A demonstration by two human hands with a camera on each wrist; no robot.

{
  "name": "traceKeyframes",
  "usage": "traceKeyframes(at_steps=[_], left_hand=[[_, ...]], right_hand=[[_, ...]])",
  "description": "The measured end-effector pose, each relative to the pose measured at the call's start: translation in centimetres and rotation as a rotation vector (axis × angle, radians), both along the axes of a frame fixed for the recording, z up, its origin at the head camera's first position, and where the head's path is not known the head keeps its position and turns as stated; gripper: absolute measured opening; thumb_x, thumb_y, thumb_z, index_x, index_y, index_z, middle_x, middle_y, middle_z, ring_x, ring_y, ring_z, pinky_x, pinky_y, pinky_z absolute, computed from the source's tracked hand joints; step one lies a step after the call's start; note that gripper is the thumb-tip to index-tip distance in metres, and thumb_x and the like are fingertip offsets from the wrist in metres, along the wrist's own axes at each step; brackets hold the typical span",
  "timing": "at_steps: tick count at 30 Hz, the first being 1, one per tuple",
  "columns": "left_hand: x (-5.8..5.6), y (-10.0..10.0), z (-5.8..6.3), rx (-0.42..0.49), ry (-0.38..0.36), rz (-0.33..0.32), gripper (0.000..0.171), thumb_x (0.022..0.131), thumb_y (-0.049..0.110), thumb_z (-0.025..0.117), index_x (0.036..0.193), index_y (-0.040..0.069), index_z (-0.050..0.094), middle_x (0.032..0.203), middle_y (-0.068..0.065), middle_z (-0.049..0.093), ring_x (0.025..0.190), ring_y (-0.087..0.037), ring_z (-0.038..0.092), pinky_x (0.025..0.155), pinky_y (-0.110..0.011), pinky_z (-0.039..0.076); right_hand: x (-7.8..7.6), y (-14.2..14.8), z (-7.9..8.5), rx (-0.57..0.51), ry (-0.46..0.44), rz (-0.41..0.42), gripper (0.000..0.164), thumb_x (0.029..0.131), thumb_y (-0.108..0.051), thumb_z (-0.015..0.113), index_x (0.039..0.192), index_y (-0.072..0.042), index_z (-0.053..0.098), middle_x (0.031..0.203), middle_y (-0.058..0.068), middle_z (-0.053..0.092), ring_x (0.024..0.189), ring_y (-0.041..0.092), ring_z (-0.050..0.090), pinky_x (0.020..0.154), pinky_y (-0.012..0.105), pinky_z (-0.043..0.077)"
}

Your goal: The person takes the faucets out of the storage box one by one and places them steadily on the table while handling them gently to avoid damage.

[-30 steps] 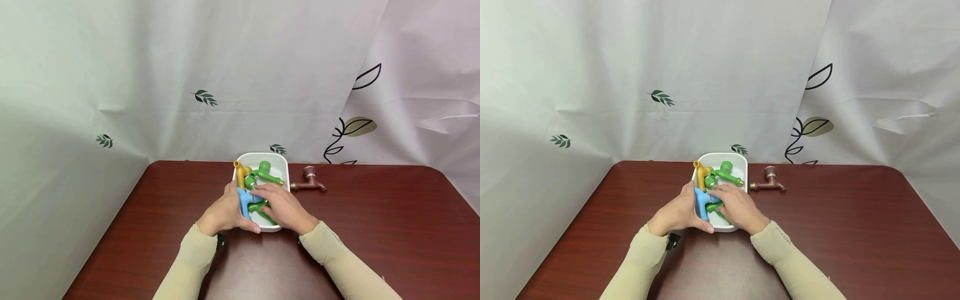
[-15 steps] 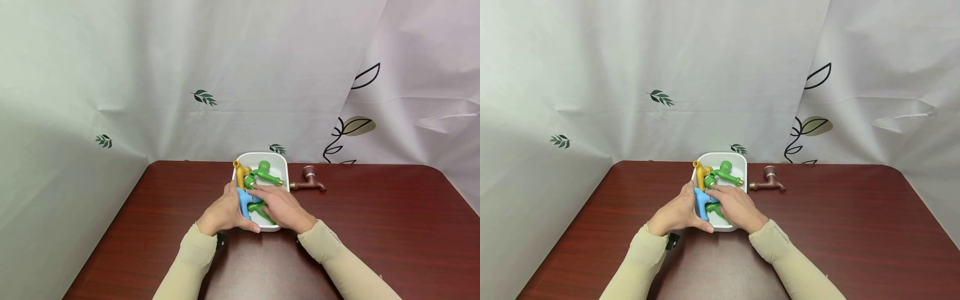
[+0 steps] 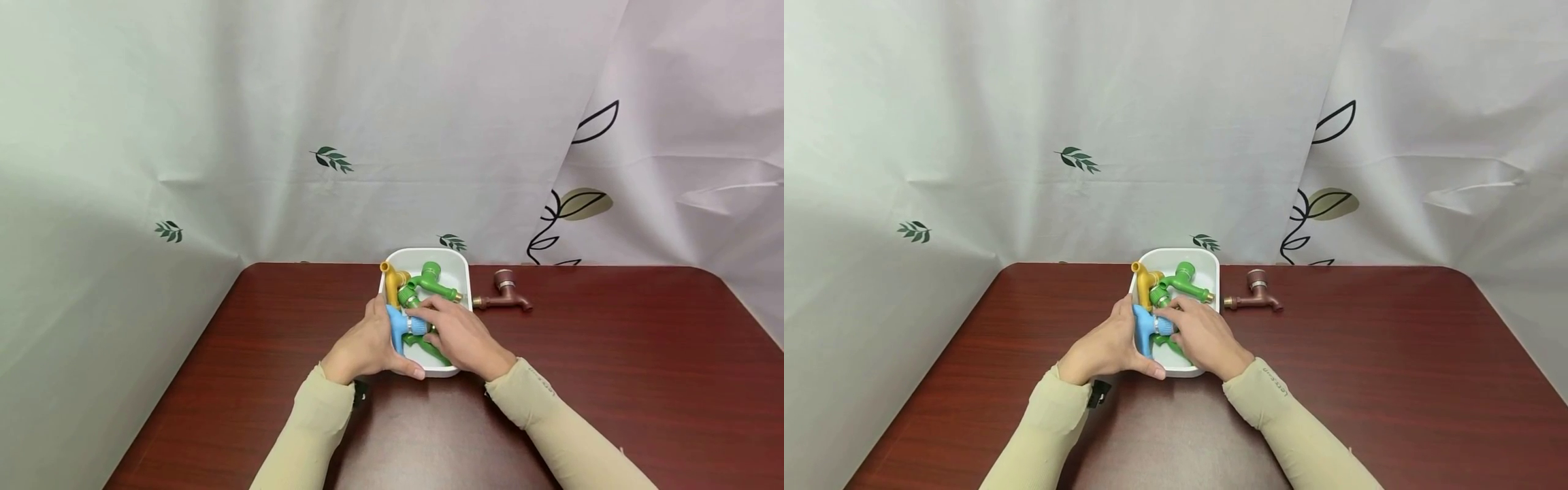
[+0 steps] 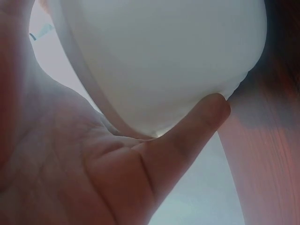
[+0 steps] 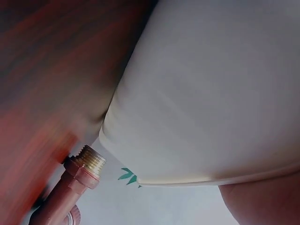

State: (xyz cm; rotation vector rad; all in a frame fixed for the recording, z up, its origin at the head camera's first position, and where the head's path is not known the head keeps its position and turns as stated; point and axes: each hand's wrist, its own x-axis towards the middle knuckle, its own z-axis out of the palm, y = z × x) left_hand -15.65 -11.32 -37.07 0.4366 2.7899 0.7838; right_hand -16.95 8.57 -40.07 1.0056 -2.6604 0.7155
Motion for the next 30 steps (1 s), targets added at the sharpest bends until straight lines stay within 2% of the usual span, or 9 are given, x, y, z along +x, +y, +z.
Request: traceKeyframes(at_steps=[3, 10, 17, 30], left_hand=[[-0.02, 0.0, -0.03, -0.001, 0.004, 0.002, 0.148, 0.055, 0.051, 0.097, 0.153, -0.012, 0.005, 0.144, -0.028, 0.034, 0.104, -0.031, 0.061, 0.093, -0.04, 0.05], [0.0, -0.01, 0.0, -0.006, -0.001, 0.008, 0.15, 0.055, 0.052, 0.097, 0.154, -0.012, 0.004, 0.147, -0.028, 0.031, 0.113, -0.033, 0.058, 0.097, -0.04, 0.048], [-0.04, -0.05, 0.0, 0.002, -0.005, 0.008, 0.149, 0.056, 0.051, 0.097, 0.154, -0.01, 0.004, 0.147, -0.027, 0.032, 0.113, -0.032, 0.057, 0.097, -0.039, 0.048], [-0.02, -0.08, 0.02, -0.003, 0.007, 0.003, 0.15, 0.055, 0.053, 0.097, 0.154, -0.012, 0.005, 0.149, -0.029, 0.031, 0.109, -0.032, 0.06, 0.096, -0.04, 0.049]], right_hand=[[-0.01, 0.01, 0.0, 0.002, -0.015, -0.011, 0.048, 0.084, -0.007, 0.081, 0.13, -0.014, 0.068, 0.12, 0.003, 0.062, 0.104, 0.022, 0.064, 0.088, 0.042, 0.052], [-0.11, -0.04, -0.06, -0.022, -0.039, -0.012, 0.044, 0.085, -0.006, 0.079, 0.127, -0.013, 0.069, 0.127, 0.003, 0.067, 0.121, 0.024, 0.061, 0.1, 0.045, 0.048], [-0.12, 0.04, -0.15, -0.039, -0.027, -0.005, 0.045, 0.083, -0.004, 0.08, 0.127, -0.012, 0.068, 0.126, 0.003, 0.068, 0.122, 0.024, 0.061, 0.103, 0.044, 0.045], [0.08, 0.13, -0.09, -0.068, -0.014, -0.01, 0.045, 0.086, 0.001, 0.076, 0.129, -0.002, 0.065, 0.13, 0.014, 0.065, 0.124, 0.029, 0.058, 0.106, 0.044, 0.043]])
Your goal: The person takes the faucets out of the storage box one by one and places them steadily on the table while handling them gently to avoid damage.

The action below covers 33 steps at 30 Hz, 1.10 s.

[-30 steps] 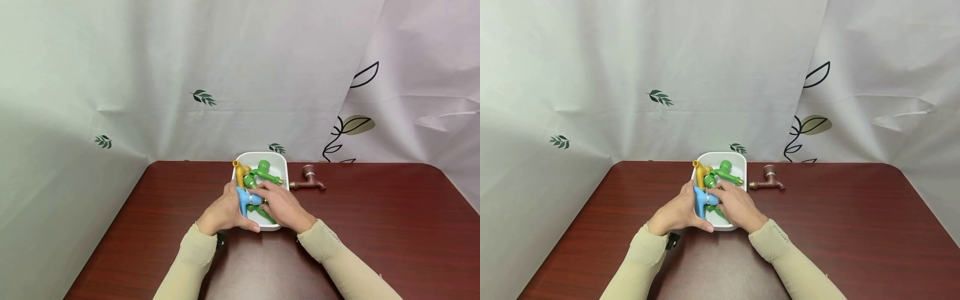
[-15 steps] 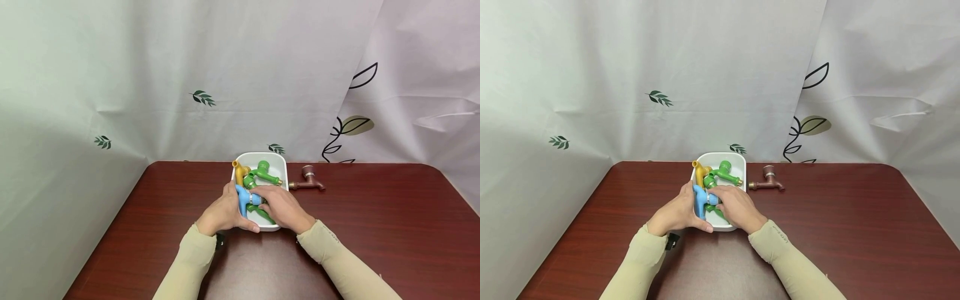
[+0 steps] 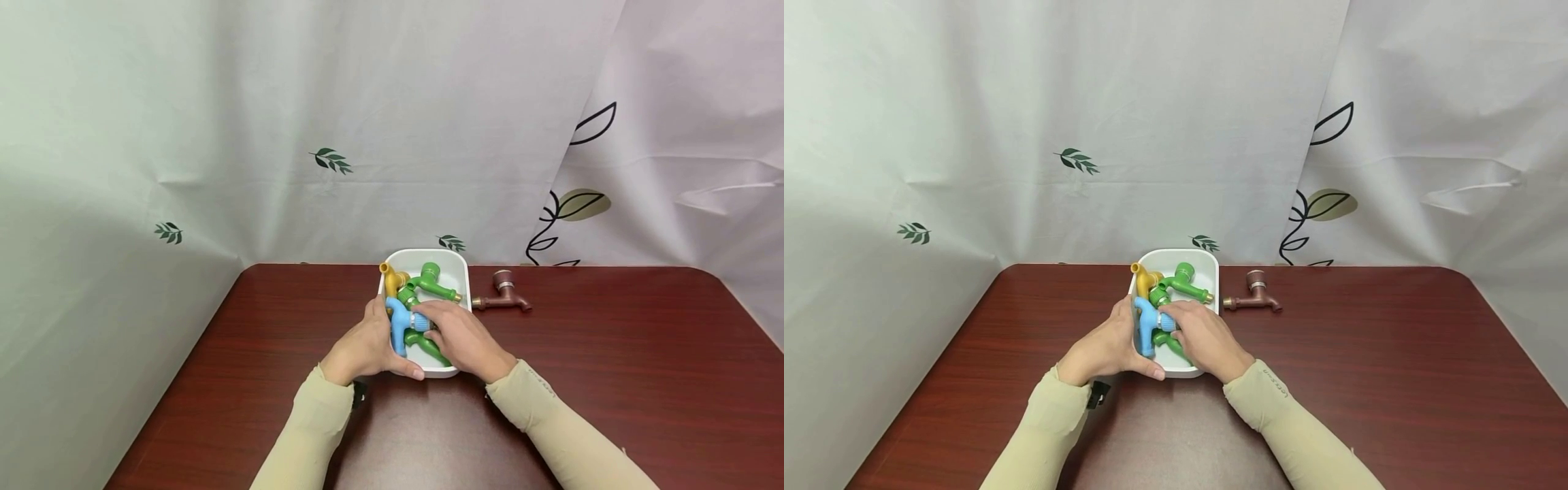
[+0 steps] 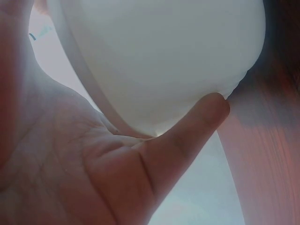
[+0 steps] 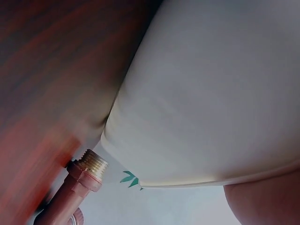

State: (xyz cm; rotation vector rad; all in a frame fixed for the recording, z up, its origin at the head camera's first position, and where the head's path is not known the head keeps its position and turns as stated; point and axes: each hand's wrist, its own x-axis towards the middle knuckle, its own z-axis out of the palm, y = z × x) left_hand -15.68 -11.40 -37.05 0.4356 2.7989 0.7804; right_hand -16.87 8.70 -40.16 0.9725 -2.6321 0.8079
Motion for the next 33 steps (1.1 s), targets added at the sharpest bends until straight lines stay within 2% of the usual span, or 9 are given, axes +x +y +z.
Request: traceKeyframes(at_steps=[10, 26, 33], left_hand=[[0.1, 0.1, 0.0, -0.005, -0.014, 0.015, 0.151, 0.054, 0.053, 0.097, 0.155, -0.01, 0.005, 0.147, -0.026, 0.033, 0.11, -0.031, 0.06, 0.096, -0.04, 0.049], [0.1, 0.1, 0.1, 0.0, -0.015, 0.006, 0.151, 0.054, 0.053, 0.097, 0.156, -0.009, 0.004, 0.15, -0.026, 0.031, 0.115, -0.032, 0.058, 0.098, -0.04, 0.048], [0.0, 0.0, -0.1, -0.009, -0.006, 0.005, 0.15, 0.054, 0.053, 0.097, 0.154, -0.011, 0.006, 0.146, -0.027, 0.033, 0.111, -0.032, 0.06, 0.097, -0.04, 0.049]], right_hand=[[-0.3, 0.5, 0.1, -0.057, 0.038, -0.019, 0.046, 0.081, 0.006, 0.077, 0.125, 0.0, 0.067, 0.128, 0.018, 0.065, 0.12, 0.033, 0.061, 0.103, 0.047, 0.045], [-0.3, 1.2, 0.7, -0.063, 0.022, -0.079, 0.049, 0.084, 0.004, 0.077, 0.131, 0.0, 0.064, 0.132, 0.014, 0.064, 0.118, 0.031, 0.062, 0.099, 0.047, 0.048], [-0.2, 1.5, 1.2, -0.07, 0.046, -0.097, 0.046, 0.084, 0.003, 0.077, 0.128, 0.0, 0.066, 0.127, 0.012, 0.067, 0.115, 0.03, 0.064, 0.099, 0.047, 0.049]])
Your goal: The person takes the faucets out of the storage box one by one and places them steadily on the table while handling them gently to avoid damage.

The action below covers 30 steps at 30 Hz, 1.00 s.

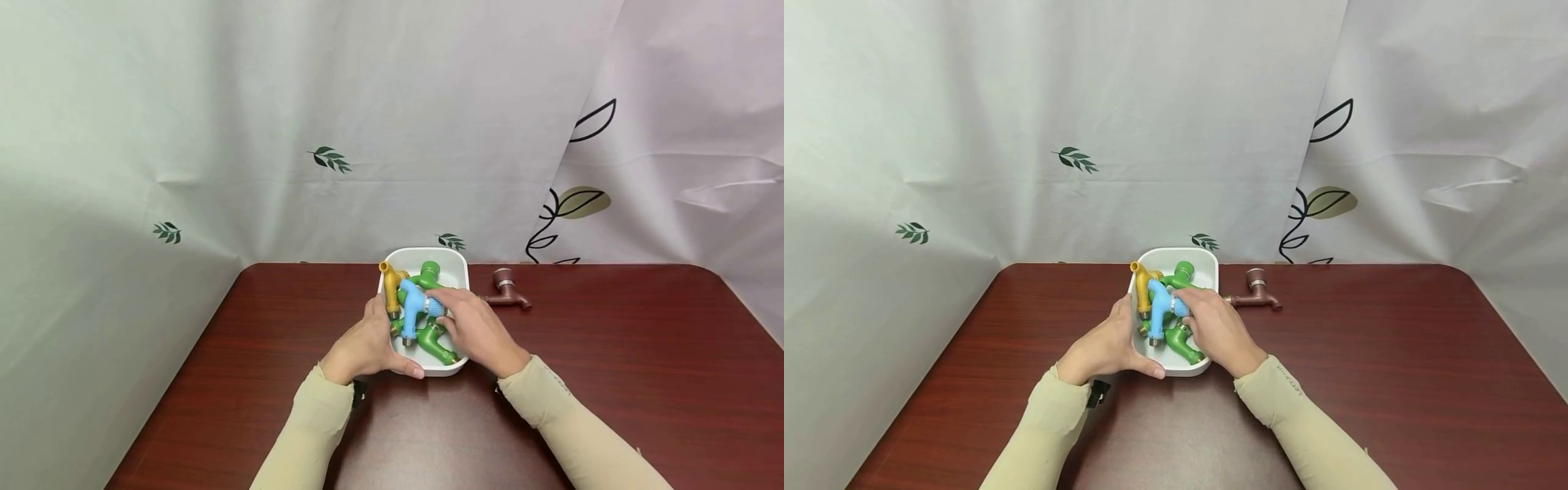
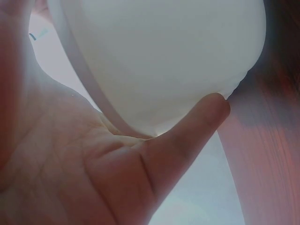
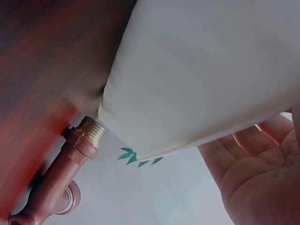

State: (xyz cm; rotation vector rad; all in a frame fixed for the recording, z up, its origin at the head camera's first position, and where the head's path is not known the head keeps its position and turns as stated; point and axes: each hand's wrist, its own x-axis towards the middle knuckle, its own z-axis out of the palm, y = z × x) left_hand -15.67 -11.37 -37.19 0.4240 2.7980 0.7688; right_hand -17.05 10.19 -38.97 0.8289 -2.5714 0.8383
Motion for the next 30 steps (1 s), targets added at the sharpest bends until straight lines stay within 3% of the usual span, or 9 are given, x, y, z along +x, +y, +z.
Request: traceKeyframes(at_steps=[30], left_hand=[[0.0, 0.1, 0.2, -0.008, -0.008, 0.006, 0.15, 0.054, 0.053, 0.097, 0.155, -0.008, 0.006, 0.147, -0.024, 0.033, 0.114, -0.031, 0.057, 0.097, -0.04, 0.048]], right_hand=[[-0.3, 2.5, 1.6, -0.071, -0.006, -0.107, 0.045, 0.085, 0.0, 0.077, 0.129, 0.002, 0.065, 0.127, 0.018, 0.066, 0.119, 0.033, 0.061, 0.098, 0.049, 0.048]])
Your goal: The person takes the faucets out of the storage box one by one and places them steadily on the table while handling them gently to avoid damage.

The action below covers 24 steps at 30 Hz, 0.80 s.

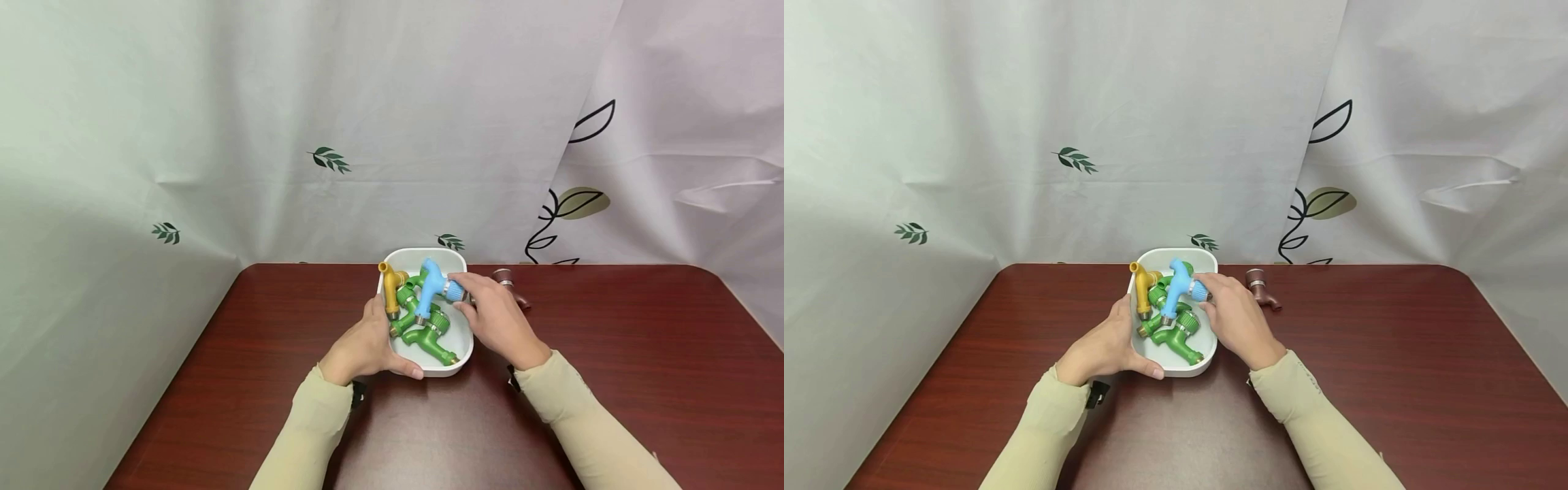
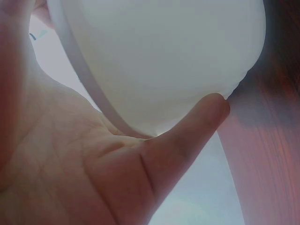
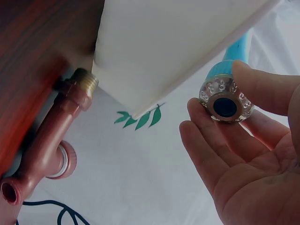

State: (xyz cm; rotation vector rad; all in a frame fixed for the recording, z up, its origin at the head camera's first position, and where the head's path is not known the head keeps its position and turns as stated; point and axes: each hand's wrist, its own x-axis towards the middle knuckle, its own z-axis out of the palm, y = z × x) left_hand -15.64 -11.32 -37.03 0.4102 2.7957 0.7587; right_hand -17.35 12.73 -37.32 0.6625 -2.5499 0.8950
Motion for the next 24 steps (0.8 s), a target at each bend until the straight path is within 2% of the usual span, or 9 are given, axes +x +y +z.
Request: traceKeyframes(at_steps=[5, 10, 18, 24], left_hand=[[0.0, 0.0, 0.0, 0.003, -0.005, 0.004, 0.151, 0.053, 0.054, 0.097, 0.156, -0.008, 0.005, 0.148, -0.024, 0.032, 0.116, -0.03, 0.057, 0.098, -0.04, 0.048], [-0.1, -0.1, -0.1, 0.011, 0.0, 0.003, 0.15, 0.053, 0.053, 0.098, 0.155, -0.008, 0.007, 0.146, -0.024, 0.033, 0.114, -0.03, 0.058, 0.098, -0.04, 0.048], [-0.1, 0.0, 0.0, 0.003, -0.009, 0.009, 0.149, 0.053, 0.053, 0.097, 0.155, -0.007, 0.007, 0.145, -0.022, 0.034, 0.112, -0.028, 0.058, 0.096, -0.039, 0.048], [0.0, 0.1, 0.0, 0.003, -0.006, 0.014, 0.151, 0.052, 0.053, 0.098, 0.156, -0.007, 0.005, 0.147, -0.022, 0.033, 0.114, -0.029, 0.058, 0.097, -0.039, 0.048]], right_hand=[[-0.2, 0.5, 0.1, -0.005, -0.035, -0.041, 0.045, 0.087, 0.0, 0.076, 0.131, 0.0, 0.064, 0.13, 0.017, 0.064, 0.117, 0.033, 0.062, 0.096, 0.05, 0.049], [-0.4, 1.1, 0.2, -0.011, -0.021, -0.064, 0.045, 0.086, 0.0, 0.077, 0.13, 0.002, 0.064, 0.128, 0.017, 0.065, 0.114, 0.033, 0.063, 0.095, 0.049, 0.049], [-0.6, 2.4, 0.6, -0.016, -0.021, -0.102, 0.042, 0.086, 0.001, 0.075, 0.128, 0.001, 0.066, 0.115, 0.016, 0.069, 0.086, 0.029, 0.062, 0.076, 0.044, 0.049], [-0.8, 3.3, 0.9, 0.016, -0.02, -0.143, 0.042, 0.086, -0.002, 0.074, 0.127, 0.0, 0.067, 0.114, 0.016, 0.07, 0.084, 0.03, 0.061, 0.075, 0.046, 0.049]])
